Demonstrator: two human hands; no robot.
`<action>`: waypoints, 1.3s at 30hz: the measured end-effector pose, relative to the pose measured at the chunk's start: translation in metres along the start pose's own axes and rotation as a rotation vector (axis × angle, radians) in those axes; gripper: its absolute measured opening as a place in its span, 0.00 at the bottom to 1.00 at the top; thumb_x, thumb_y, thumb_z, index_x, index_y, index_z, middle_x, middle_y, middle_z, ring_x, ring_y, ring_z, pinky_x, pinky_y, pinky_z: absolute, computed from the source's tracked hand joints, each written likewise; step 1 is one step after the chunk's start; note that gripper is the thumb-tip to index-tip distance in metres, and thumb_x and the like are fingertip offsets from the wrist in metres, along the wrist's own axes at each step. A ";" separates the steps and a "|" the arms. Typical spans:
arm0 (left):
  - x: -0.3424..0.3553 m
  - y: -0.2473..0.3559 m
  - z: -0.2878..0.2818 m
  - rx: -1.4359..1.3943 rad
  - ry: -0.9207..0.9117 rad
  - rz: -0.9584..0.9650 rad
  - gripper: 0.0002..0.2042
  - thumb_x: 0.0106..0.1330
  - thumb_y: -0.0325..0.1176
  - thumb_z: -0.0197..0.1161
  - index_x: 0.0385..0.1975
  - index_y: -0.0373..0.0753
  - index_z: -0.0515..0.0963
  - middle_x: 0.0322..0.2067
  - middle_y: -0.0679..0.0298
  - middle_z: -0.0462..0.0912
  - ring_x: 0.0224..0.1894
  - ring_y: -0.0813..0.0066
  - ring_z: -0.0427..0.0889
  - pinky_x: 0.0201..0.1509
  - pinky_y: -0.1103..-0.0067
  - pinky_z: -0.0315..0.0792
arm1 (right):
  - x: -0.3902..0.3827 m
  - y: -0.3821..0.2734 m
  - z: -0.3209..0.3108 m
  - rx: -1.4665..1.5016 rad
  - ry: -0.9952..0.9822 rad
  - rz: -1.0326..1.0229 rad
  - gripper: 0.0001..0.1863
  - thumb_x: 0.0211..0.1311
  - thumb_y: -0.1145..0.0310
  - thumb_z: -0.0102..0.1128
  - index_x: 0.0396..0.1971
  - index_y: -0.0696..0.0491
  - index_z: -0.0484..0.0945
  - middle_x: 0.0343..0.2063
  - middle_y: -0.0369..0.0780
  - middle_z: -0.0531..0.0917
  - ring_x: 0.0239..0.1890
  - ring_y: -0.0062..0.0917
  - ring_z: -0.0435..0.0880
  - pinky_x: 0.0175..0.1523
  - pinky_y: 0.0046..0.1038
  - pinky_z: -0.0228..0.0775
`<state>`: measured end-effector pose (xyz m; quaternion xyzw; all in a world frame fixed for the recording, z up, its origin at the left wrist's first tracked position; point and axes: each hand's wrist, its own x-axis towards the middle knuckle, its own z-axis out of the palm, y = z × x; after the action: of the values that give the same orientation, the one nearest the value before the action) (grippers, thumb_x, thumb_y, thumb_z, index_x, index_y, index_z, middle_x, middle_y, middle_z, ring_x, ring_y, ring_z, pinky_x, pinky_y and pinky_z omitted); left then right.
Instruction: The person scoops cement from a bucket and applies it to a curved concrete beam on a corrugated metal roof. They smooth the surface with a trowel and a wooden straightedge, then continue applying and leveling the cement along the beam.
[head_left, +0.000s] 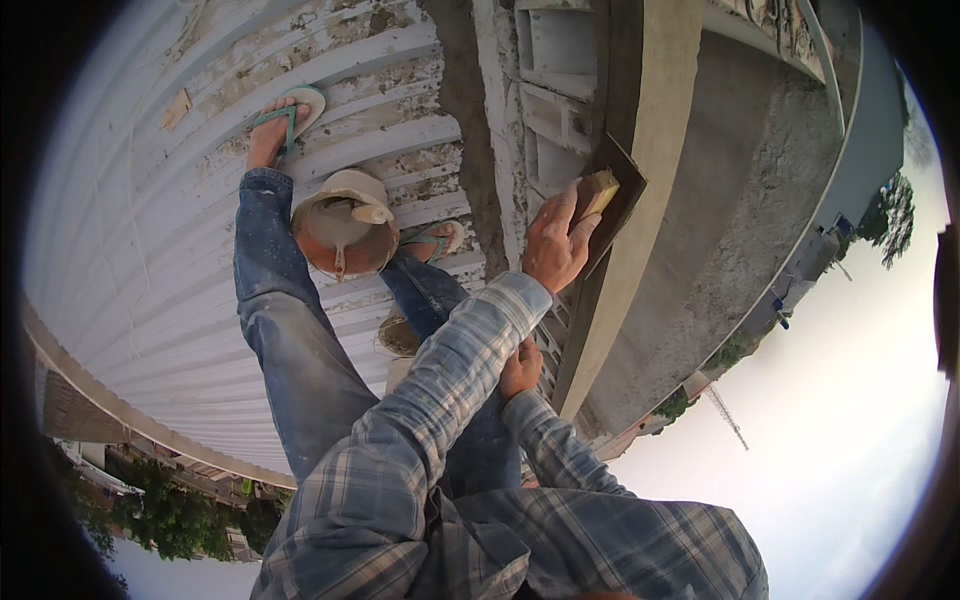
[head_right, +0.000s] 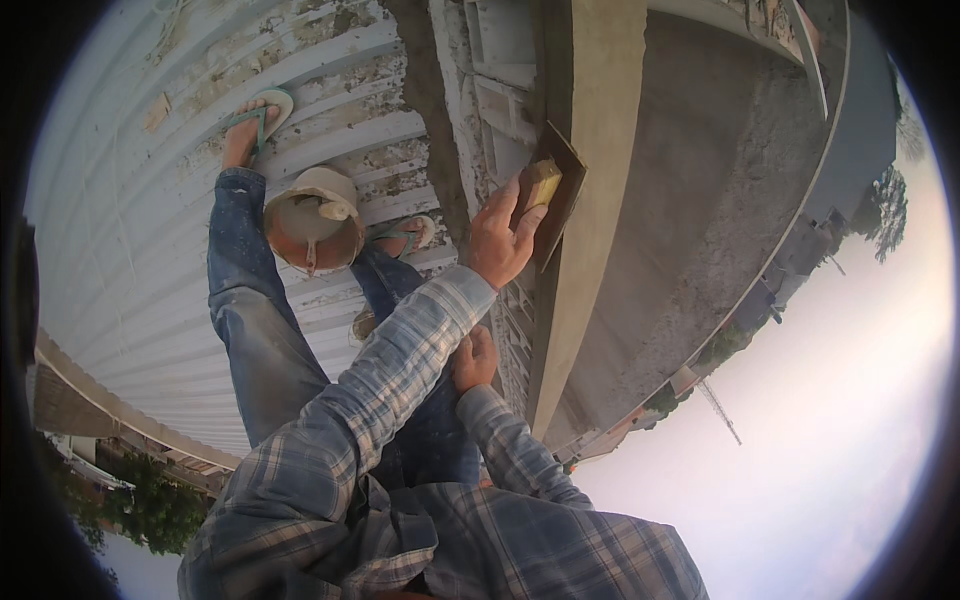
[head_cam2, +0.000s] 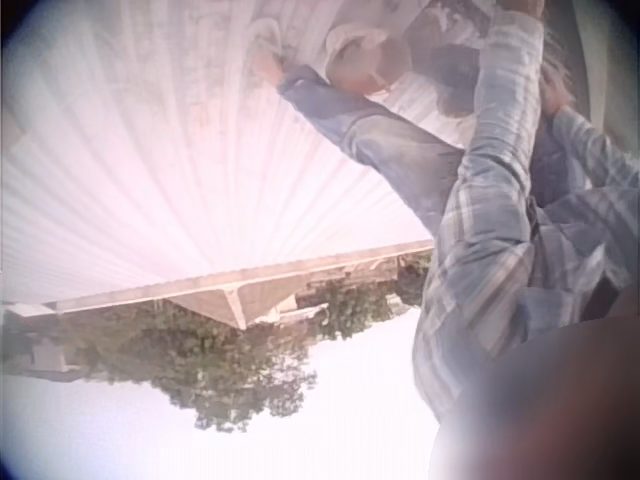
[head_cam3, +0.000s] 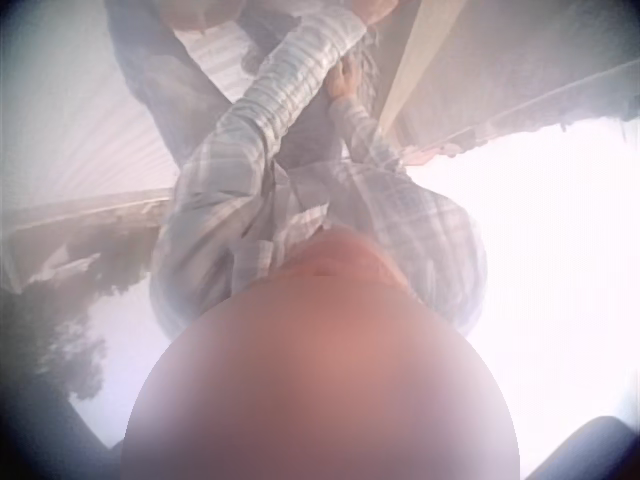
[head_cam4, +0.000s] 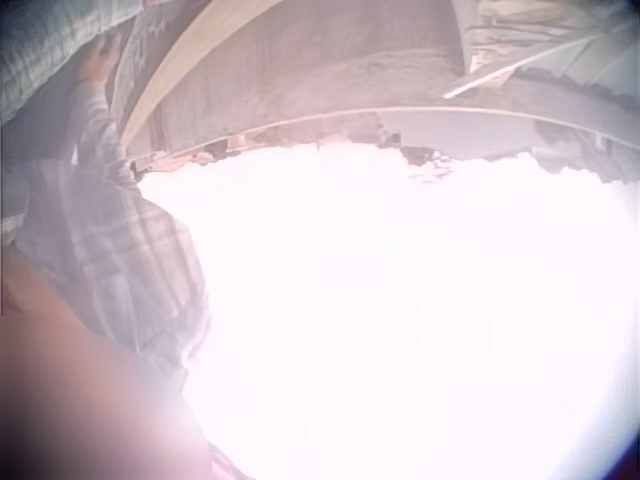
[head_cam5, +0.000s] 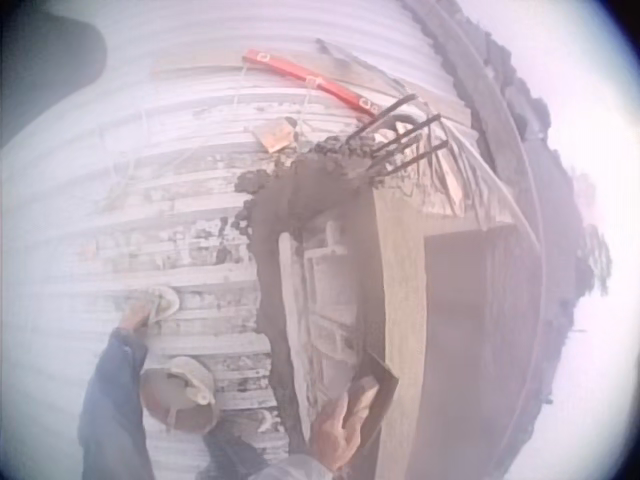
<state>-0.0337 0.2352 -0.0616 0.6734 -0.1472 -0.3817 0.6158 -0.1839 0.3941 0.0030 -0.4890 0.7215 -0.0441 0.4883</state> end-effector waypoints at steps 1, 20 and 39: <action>-0.036 -0.015 -0.008 -0.014 -0.074 -0.062 0.26 0.71 0.41 0.62 0.61 0.28 0.70 0.52 0.43 0.80 0.54 0.45 0.82 0.56 0.62 0.76 | 0.000 -0.001 0.001 -0.041 0.011 -0.041 0.13 0.72 0.63 0.54 0.46 0.57 0.76 0.30 0.37 0.83 0.22 0.15 0.74 0.27 0.20 0.64; -0.012 -0.220 -0.265 0.783 0.153 -1.007 0.17 0.73 0.37 0.53 0.53 0.32 0.78 0.50 0.49 0.82 0.57 0.56 0.80 0.63 0.66 0.71 | -0.031 -0.013 0.008 0.063 0.069 0.346 0.12 0.73 0.62 0.57 0.42 0.57 0.77 0.21 0.36 0.80 0.13 0.14 0.69 0.19 0.18 0.60; -0.046 -0.060 -0.207 -0.712 -0.003 -0.884 0.24 0.74 0.40 0.59 0.64 0.35 0.66 0.59 0.58 0.75 0.61 0.66 0.76 0.63 0.71 0.73 | -0.019 -0.034 0.017 0.009 0.080 0.412 0.12 0.72 0.61 0.57 0.41 0.55 0.77 0.22 0.36 0.81 0.15 0.15 0.71 0.21 0.20 0.63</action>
<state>0.0634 0.4263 -0.1129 0.4213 0.2855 -0.6303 0.5862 -0.1477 0.3972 0.0250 -0.3270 0.8246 0.0342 0.4603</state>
